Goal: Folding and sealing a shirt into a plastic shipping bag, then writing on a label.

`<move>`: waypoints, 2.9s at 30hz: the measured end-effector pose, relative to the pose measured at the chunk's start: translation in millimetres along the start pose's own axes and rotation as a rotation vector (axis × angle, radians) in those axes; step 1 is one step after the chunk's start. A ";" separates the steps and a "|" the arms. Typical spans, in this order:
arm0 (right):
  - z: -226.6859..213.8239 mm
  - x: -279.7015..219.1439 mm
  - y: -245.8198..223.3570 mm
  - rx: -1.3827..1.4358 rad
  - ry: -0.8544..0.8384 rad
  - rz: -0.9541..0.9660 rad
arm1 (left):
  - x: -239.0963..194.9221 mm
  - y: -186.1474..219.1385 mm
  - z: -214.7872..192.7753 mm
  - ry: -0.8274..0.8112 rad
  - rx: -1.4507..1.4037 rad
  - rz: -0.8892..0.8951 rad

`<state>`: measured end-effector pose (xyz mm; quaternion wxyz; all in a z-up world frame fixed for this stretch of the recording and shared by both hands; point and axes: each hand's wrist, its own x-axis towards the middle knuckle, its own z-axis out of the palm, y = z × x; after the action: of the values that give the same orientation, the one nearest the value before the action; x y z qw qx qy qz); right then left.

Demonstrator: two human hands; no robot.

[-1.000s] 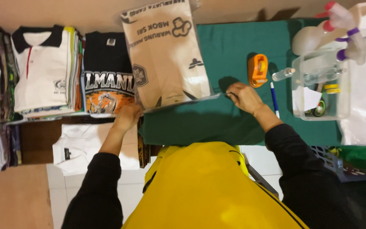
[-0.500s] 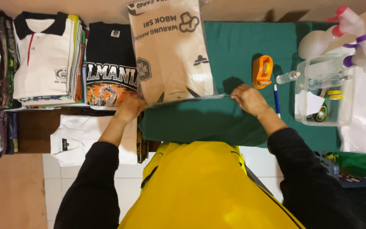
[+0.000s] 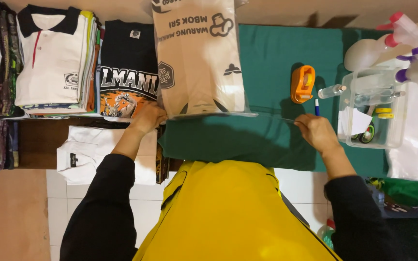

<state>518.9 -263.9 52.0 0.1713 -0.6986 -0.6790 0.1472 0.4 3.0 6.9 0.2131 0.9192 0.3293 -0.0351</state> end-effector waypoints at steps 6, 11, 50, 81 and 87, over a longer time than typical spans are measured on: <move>-9.8 -23.6 14.7 0.002 0.049 0.080 | 1.7 -0.9 0.2 -0.030 -0.001 -0.011; -18.3 -50.7 39.3 -0.064 0.051 0.148 | -0.6 -10.3 7.0 -0.027 -0.008 -0.018; 98.1 106.6 -150.6 0.138 0.243 -0.038 | 56.1 91.6 13.3 0.555 0.307 -0.067; 123.8 145.5 -154.8 0.804 -0.002 0.501 | 101.9 -28.4 -33.2 0.339 -0.796 -0.527; 157.3 82.9 -210.1 0.990 -0.101 0.259 | 109.5 -55.5 -42.5 0.201 -0.528 -0.411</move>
<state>264.1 -170.8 5.2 0.4291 -0.6041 -0.4433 0.5044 48.2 123.7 2.5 0.3987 0.7456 0.5246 0.0998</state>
